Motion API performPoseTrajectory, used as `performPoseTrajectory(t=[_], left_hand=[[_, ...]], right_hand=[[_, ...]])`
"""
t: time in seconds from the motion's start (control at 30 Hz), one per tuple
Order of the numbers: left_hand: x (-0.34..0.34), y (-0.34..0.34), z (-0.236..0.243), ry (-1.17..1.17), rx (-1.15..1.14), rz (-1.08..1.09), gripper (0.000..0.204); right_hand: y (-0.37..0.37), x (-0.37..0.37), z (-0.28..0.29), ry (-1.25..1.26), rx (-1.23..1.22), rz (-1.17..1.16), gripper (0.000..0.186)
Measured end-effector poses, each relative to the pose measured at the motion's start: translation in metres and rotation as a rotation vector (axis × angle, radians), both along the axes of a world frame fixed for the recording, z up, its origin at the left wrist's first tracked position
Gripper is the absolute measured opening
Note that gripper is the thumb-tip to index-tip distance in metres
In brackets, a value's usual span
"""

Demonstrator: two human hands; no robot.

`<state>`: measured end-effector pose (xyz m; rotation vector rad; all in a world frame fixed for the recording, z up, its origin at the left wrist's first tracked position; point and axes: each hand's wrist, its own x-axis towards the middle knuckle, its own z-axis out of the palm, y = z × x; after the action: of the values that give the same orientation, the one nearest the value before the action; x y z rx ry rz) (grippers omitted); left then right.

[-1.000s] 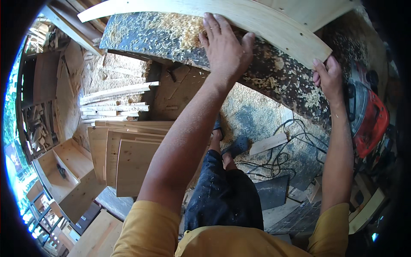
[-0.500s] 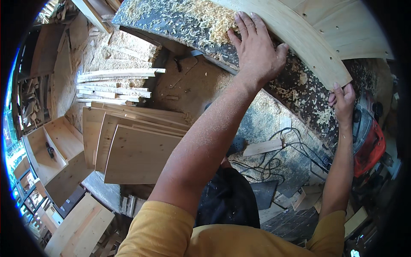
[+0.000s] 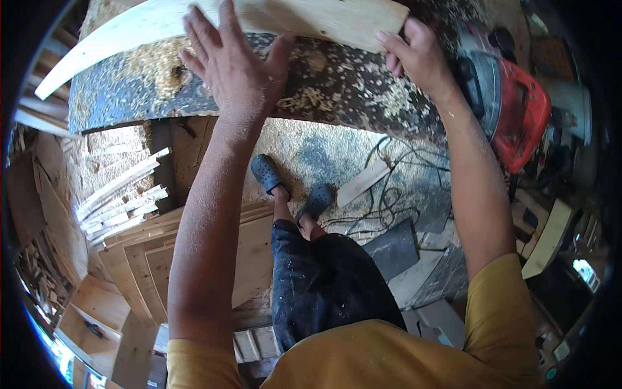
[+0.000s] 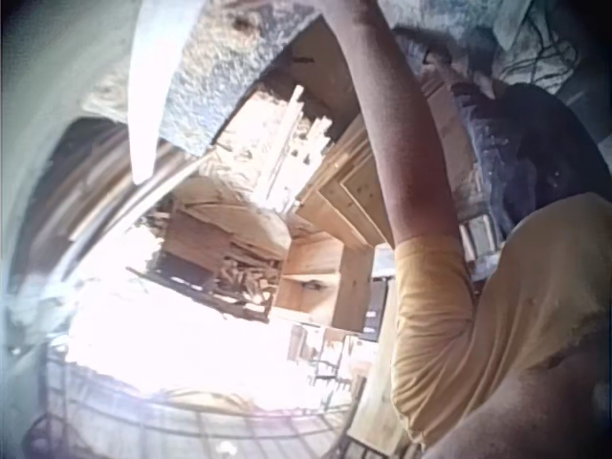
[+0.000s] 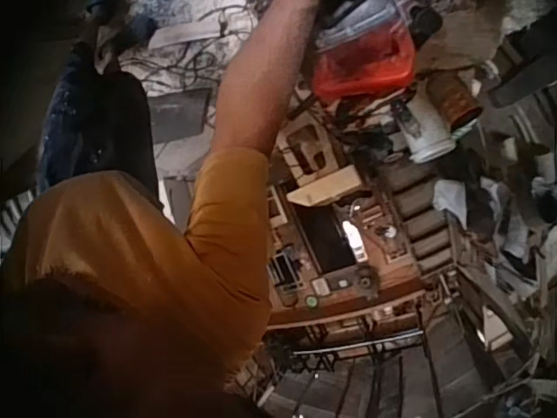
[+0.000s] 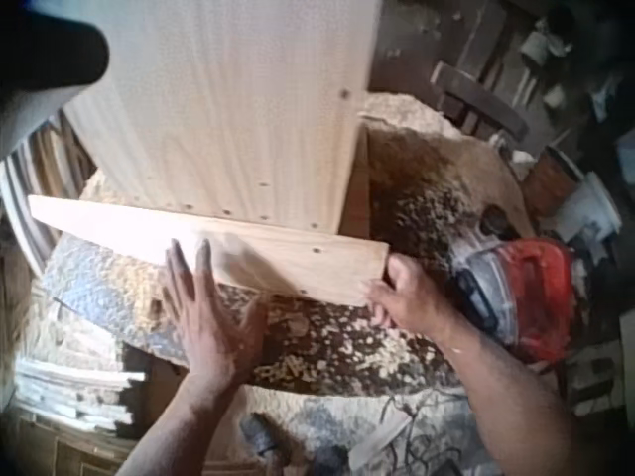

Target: Planing, measuring, and sawing a wooden board in a workshop.

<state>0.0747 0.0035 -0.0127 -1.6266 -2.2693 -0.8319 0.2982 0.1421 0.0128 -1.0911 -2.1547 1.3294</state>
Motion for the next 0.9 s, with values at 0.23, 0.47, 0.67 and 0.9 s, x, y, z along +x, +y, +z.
performPoseTrajectory(t=[0.23, 0.47, 0.67, 0.9], left_hand=[[0.049, 0.033, -0.003, -0.251, -0.099, 0.057, 0.137], [0.053, 0.033, 0.008, -0.309, -0.113, 0.076, 0.137], [0.055, 0.035, 0.014, -0.402, -0.204, 0.166, 0.139], [0.052, 0.042, 0.008, -0.264, -0.154, 0.134, 0.136]], right_hand=[[-0.005, -0.005, 0.001, 0.132, -0.12, -0.042, 0.021], [-0.048, 0.022, 0.016, 0.141, 0.233, -0.333, 0.028], [-0.306, 0.211, -0.048, -0.189, -0.351, -0.391, 0.017], [-0.597, 0.358, -0.012, -0.392, -1.484, -0.009, 0.021]])
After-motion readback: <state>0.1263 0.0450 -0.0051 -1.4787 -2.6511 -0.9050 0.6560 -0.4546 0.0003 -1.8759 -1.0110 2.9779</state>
